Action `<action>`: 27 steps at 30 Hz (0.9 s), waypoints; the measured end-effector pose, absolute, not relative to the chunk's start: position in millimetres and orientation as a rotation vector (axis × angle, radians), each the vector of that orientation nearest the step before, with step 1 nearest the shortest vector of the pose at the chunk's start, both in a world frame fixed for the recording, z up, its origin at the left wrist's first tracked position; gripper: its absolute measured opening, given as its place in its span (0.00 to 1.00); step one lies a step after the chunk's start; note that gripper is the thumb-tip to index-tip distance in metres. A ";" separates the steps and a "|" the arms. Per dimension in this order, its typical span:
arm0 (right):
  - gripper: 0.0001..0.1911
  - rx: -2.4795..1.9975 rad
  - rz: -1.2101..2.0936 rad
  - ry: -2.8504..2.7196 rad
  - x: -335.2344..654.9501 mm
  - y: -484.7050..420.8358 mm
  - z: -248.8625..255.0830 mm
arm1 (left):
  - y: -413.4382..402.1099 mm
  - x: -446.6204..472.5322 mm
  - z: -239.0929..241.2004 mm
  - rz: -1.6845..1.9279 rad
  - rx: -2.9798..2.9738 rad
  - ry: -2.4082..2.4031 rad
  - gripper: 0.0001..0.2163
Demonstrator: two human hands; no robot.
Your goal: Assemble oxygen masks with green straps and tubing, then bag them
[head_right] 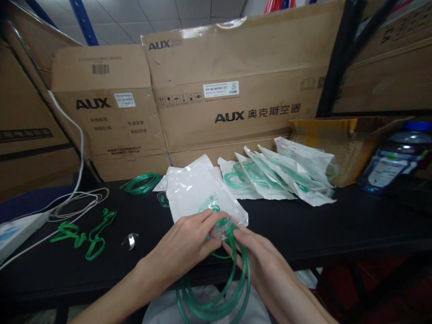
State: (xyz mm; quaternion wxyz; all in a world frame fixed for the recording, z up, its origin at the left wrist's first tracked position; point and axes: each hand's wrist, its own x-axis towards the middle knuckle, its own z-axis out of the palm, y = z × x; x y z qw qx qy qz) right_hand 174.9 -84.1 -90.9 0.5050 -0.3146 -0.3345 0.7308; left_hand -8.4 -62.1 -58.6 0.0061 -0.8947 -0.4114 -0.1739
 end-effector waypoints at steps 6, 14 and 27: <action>0.27 -0.830 1.794 -0.902 192.8 -95.1 -92.1 | -60.0 -1.7 -57.9 -0.524 -2.702 -1.363 0.12; 0.22 -1.031 1.640 -1.193 198.2 -86.3 -89.2 | -55.3 0.0 -61.2 -0.648 -2.592 -1.416 0.10; 0.24 -1.120 1.434 -1.572 196.5 -83.8 -87.0 | -54.3 0.7 -65.2 -0.770 -2.600 -1.333 0.13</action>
